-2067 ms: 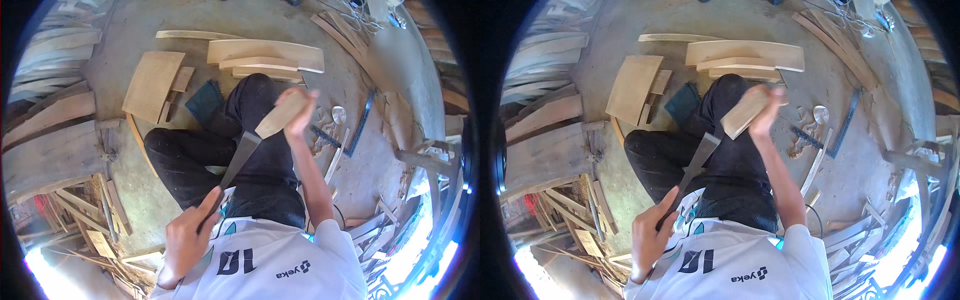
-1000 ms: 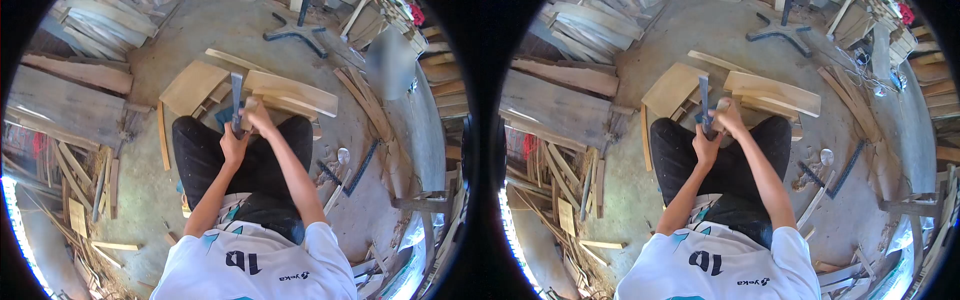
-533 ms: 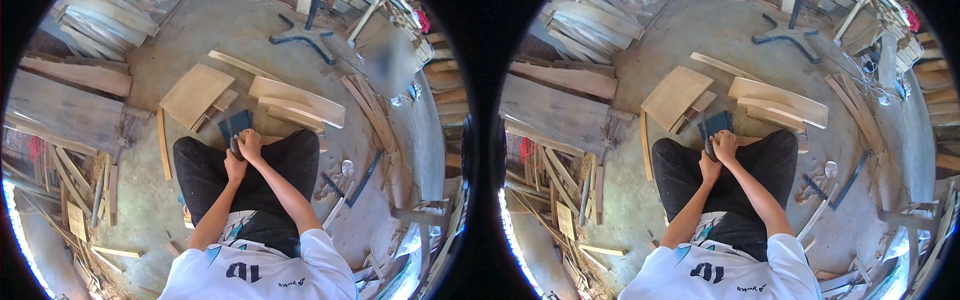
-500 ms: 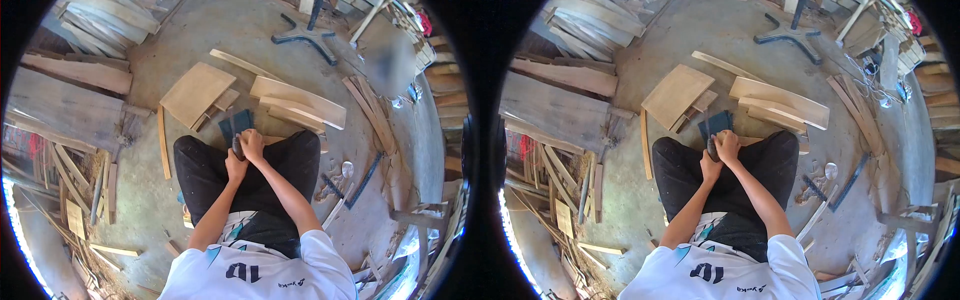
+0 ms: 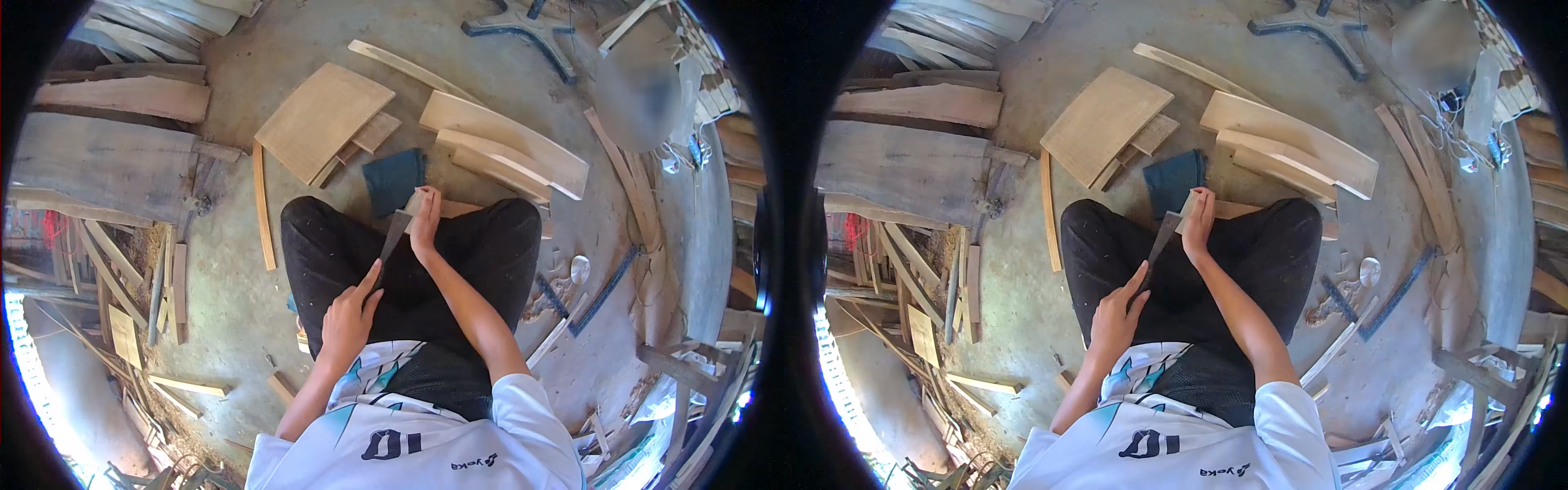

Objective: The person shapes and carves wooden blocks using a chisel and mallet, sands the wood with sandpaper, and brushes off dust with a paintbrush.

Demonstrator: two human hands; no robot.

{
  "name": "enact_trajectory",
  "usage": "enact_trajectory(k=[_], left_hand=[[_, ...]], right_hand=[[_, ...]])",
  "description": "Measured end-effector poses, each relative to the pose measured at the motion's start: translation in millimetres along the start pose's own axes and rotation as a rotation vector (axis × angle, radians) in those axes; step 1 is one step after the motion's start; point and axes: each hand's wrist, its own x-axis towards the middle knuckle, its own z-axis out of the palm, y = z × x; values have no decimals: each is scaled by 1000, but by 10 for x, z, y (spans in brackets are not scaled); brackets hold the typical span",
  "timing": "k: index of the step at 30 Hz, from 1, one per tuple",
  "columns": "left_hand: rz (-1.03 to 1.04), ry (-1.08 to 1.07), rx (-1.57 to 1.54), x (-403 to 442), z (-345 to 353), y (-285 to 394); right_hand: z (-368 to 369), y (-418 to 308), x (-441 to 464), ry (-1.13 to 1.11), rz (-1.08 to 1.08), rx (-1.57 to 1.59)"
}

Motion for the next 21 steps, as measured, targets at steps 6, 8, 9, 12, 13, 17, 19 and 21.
enact_trajectory(k=[6, 8, 9, 12, 13, 17, 19, 21], left_hand=[[-60, -35, 240, -53, 62, 21], [-61, -44, 256, -38, 80, 30], [-65, -45, 267, -30, 90, 38], [-64, -31, 290, -23, 141, 47], [-63, -36, 295, -21, 162, 46], [-71, -22, 322, 10, 204, 41], [-74, -17, 311, 37, 216, 34], [-66, -15, 296, 34, 204, 5]], right_hand=[[-121, 47, 212, -231, 29, 140], [-101, -4, 245, -218, 8, 239], [-110, 39, 271, -249, 52, 228], [-91, 151, 332, -267, 135, 240], [-72, 173, 338, -260, 169, 261], [-44, 226, 307, -300, 174, 207], [-13, 333, 335, -288, 79, 110], [-20, 340, 333, -263, 1, 46]])
